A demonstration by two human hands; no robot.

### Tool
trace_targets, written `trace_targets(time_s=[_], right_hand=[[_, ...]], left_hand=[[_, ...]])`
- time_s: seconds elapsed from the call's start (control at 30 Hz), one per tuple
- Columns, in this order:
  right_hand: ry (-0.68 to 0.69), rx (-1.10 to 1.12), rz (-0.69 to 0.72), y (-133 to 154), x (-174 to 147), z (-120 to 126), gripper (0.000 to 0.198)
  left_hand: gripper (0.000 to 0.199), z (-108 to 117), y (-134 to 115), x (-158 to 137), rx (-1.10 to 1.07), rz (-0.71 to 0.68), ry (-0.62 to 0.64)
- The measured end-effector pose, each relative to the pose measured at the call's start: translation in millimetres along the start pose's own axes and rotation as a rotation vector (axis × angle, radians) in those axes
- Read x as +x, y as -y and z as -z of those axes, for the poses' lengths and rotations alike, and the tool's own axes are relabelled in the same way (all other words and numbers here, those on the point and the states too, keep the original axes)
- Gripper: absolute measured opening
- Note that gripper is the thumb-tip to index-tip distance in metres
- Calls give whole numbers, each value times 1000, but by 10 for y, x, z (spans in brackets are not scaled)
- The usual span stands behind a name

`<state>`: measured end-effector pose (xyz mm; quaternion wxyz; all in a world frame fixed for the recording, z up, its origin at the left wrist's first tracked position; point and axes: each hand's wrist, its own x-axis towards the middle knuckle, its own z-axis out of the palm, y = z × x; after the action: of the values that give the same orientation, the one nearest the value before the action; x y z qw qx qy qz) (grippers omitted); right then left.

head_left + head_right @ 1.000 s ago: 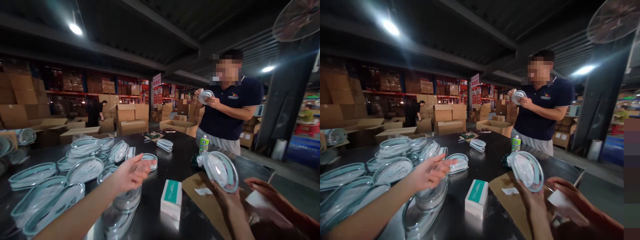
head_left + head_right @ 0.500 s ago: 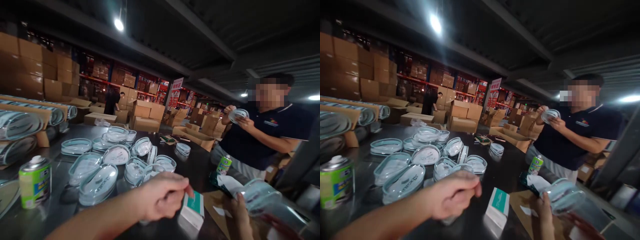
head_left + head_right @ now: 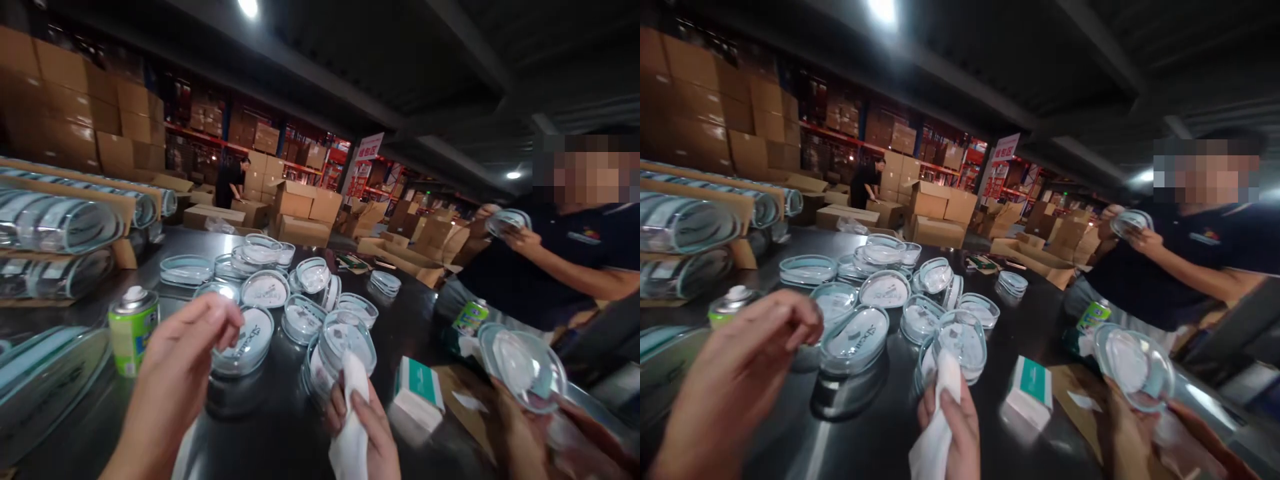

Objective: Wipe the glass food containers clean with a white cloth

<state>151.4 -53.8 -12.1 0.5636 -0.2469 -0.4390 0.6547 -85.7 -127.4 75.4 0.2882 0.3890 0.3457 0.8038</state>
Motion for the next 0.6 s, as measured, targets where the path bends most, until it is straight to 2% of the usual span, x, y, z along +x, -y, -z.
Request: trace_targets(time_s=[0.07, 0.13, 0.2, 0.37, 0.5, 0.6], right_hand=[[-33, 190, -24, -135, 65, -354, 21], [-14, 263, -55, -68, 177, -581, 23], [38, 243, -68, 84, 291, -702, 25], [38, 57, 11, 302, 486, -668, 31], [40, -96, 16, 319, 574, -544, 39], [74, -43, 18, 342, 573, -569, 38]], left_hand=[[26, -47, 0, -12, 83, 19, 11], [26, -102, 16, -27, 119, 40, 39], [26, -161, 42, -35, 142, 72, 106], [25, -299, 185, -32, 222, 52, 288], [12, -395, 434, -40, 268, 82, 336], [31, -464, 645, -30, 167, 208, 395]])
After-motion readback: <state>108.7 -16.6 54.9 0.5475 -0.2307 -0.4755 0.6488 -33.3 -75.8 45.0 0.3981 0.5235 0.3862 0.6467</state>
